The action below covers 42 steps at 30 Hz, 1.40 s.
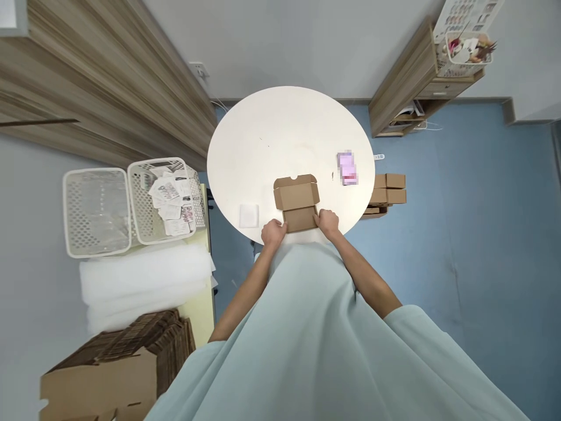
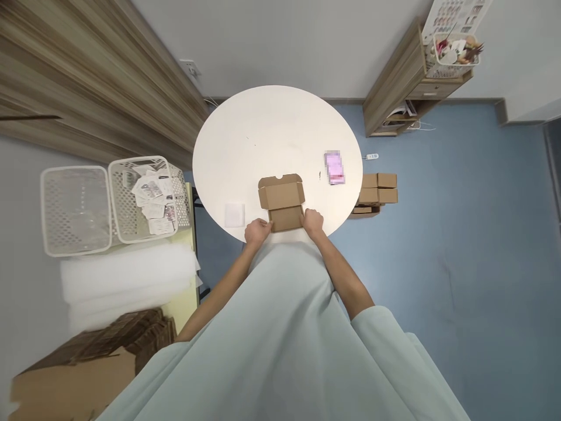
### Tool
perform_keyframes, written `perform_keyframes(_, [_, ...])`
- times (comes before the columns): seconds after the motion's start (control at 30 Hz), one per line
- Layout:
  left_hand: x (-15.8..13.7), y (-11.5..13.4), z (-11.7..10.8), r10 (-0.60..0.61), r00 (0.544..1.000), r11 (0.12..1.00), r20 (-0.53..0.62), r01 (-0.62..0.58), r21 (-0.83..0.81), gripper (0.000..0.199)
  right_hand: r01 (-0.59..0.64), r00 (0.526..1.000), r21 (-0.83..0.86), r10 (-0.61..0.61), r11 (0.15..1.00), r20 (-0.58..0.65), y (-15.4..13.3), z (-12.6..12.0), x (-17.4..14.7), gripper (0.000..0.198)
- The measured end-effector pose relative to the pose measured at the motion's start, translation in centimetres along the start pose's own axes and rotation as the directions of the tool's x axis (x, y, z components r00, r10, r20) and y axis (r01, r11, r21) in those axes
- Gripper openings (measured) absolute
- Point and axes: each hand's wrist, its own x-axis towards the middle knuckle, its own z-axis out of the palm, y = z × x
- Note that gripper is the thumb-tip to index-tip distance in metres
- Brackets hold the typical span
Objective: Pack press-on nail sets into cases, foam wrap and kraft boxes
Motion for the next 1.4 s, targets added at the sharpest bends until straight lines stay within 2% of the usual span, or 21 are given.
perform_keyframes(0.1, [1.5,-2.3,-2.4,-0.036,0.986,0.997,-0.161,0.026,-0.066,0.031,-0.062,0.996,0.081,0.068,0.995,-0.061,0.9,-0.1,-0.9,0.041])
perform_keyframes(0.2, [3.0,-4.6,-4.6,-0.134,0.942,0.991,-0.307,0.122,-0.057,0.048,-0.102,0.988,0.186,0.121,0.977,-0.092,1.6,-0.2,-2.2,0.04])
perform_keyframes(0.3, [4.1,-6.1,-5.6,-0.233,0.924,0.972,-0.302,0.234,-0.035,0.063,-0.124,0.984,0.267,0.153,0.956,-0.09,2.1,-0.2,-3.4,0.037])
perform_keyframes(0.37, [4.5,-6.3,-5.8,-0.262,0.924,0.963,-0.278,0.267,-0.021,0.069,-0.137,0.981,0.299,0.171,0.944,-0.091,2.2,-0.2,-4.1,0.036])
perform_keyframes(0.53, [4.6,-5.4,-5.4,-0.303,0.908,0.953,-0.288,0.291,-0.084,0.084,-0.148,0.972,0.335,0.199,0.93,-0.122,2.6,-0.7,-5.0,0.035])
perform_keyframes(0.63, [4.0,-4.5,-5.0,-0.315,0.901,0.947,-0.298,0.277,-0.162,0.078,-0.128,0.975,0.355,0.183,0.926,-0.124,2.8,-1.1,-5.2,0.034])
perform_keyframes(0.8, [2.2,-4.2,-4.4,-0.24,0.908,0.957,-0.342,0.162,-0.241,0.045,-0.032,0.985,0.388,0.096,0.921,-0.147,2.8,-2.1,-5.3,0.032])
perform_keyframes(0.93, [-0.4,-4.8,-4.0,-0.14,0.94,0.946,-0.313,0.033,-0.323,0.034,0.122,0.985,0.444,-0.052,0.888,-0.166,2.2,-3.1,-5.2,0.026])
perform_keyframes(1.03, [-3.1,-5.0,-3.5,-0.044,0.979,0.906,-0.201,-0.045,-0.421,0.034,0.277,0.96,0.535,-0.21,0.798,-0.183,1.3,-3.6,-4.9,0.021])
perform_keyframes(1.17, [-5.8,-4.2,-2.4,0.151,0.983,0.823,-0.102,-0.183,-0.538,0.031,0.408,0.903,0.609,-0.399,0.68,-0.158,-0.3,-3.4,-4.1,0.043])
perform_keyframes(1.23, [-6.4,-3.4,-1.9,0.226,0.973,0.799,-0.05,-0.214,-0.563,0.031,0.441,0.865,0.62,-0.491,0.648,-0.102,-0.7,-3.0,-3.7,0.058])
perform_keyframes(1.3, [-6.4,-2.4,-1.5,0.275,0.961,0.801,0.007,-0.226,-0.554,0.032,0.433,0.837,0.638,-0.547,0.637,-0.022,-0.7,-2.4,-3.2,0.061])
perform_keyframes(1.33, [-6.2,-1.9,-1.3,0.296,0.955,0.807,0.025,-0.236,-0.541,0.032,0.41,0.836,0.642,-0.548,0.648,0.02,-0.5,-2.1,-3.0,0.055])
perform_keyframes(1.4, [-5.7,-0.8,-0.9,0.325,0.945,0.817,0.044,-0.257,-0.516,0.031,0.346,0.866,0.623,-0.494,0.702,0.076,0.0,-1.6,-2.6,0.036])
